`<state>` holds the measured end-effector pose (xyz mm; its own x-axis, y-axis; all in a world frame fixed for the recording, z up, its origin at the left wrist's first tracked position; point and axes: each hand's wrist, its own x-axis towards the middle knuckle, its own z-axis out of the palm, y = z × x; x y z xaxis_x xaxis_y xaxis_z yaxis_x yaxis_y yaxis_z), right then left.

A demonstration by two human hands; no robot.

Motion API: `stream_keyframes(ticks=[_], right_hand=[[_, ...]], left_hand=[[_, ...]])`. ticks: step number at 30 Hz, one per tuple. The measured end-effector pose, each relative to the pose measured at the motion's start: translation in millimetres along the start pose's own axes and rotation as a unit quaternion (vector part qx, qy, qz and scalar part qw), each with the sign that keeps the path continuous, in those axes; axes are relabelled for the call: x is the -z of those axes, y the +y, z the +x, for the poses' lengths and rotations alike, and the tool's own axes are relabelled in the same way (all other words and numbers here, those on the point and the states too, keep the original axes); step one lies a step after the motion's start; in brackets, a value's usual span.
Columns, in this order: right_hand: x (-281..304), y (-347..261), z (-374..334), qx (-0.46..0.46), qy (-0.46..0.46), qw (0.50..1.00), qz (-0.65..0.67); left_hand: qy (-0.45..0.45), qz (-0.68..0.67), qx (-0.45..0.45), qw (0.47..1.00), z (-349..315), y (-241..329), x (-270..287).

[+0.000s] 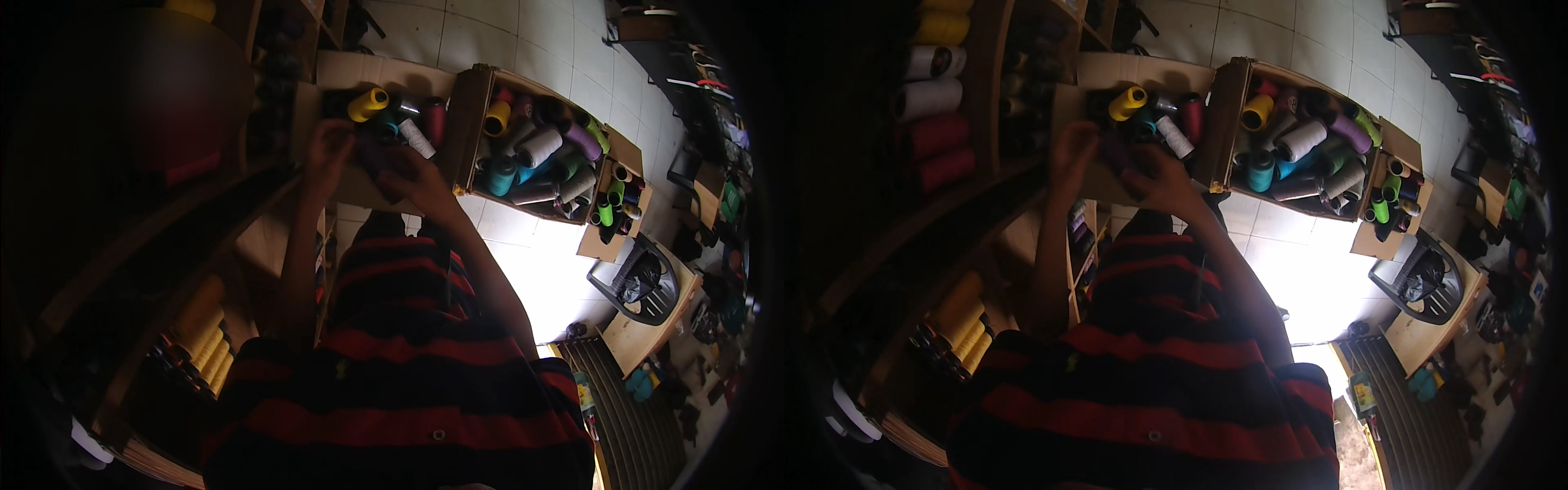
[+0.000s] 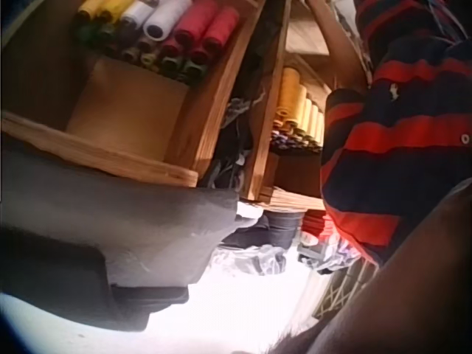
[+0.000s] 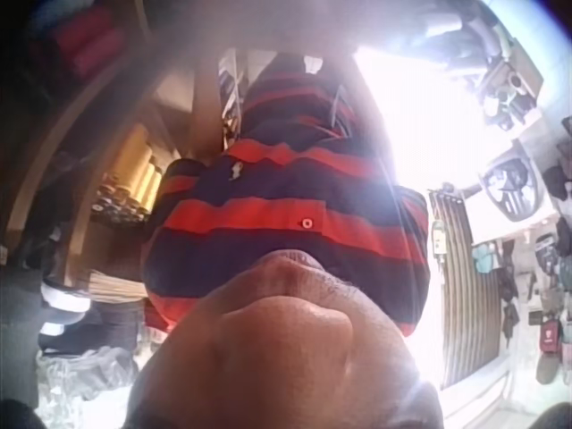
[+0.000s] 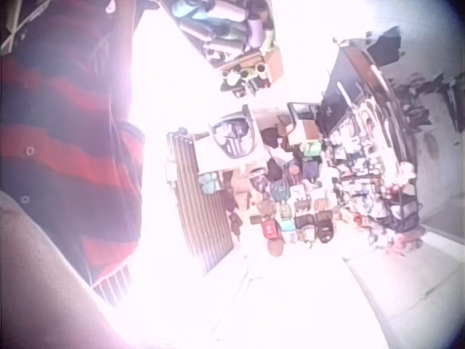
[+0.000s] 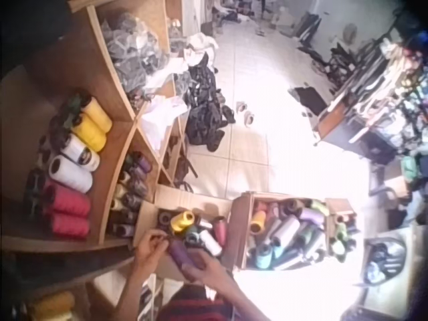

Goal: The person picks up several purple thread spools from a box and arranges them neatly on a wooden shelf.

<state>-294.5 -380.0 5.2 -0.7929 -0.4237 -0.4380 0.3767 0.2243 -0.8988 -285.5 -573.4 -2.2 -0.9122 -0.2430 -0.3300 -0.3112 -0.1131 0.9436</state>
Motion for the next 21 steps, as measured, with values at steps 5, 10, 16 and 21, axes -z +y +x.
stream_keyframes(ticks=[5,10,16,21], right_hand=[[13,35,-11,-0.098,0.002,0.960,0.264],[14,21,-19,-0.066,-0.020,0.924,0.377],[19,21,-29,-0.080,0.004,0.933,0.352],[23,18,-43,-0.095,0.038,0.929,0.355]], left_hand=[[0.151,-0.074,0.096,0.981,17,-58,34],[0.075,0.103,0.183,0.975,64,-161,44],[0.121,0.100,0.229,0.961,117,-255,56],[0.160,0.178,0.187,0.953,115,-264,44]])
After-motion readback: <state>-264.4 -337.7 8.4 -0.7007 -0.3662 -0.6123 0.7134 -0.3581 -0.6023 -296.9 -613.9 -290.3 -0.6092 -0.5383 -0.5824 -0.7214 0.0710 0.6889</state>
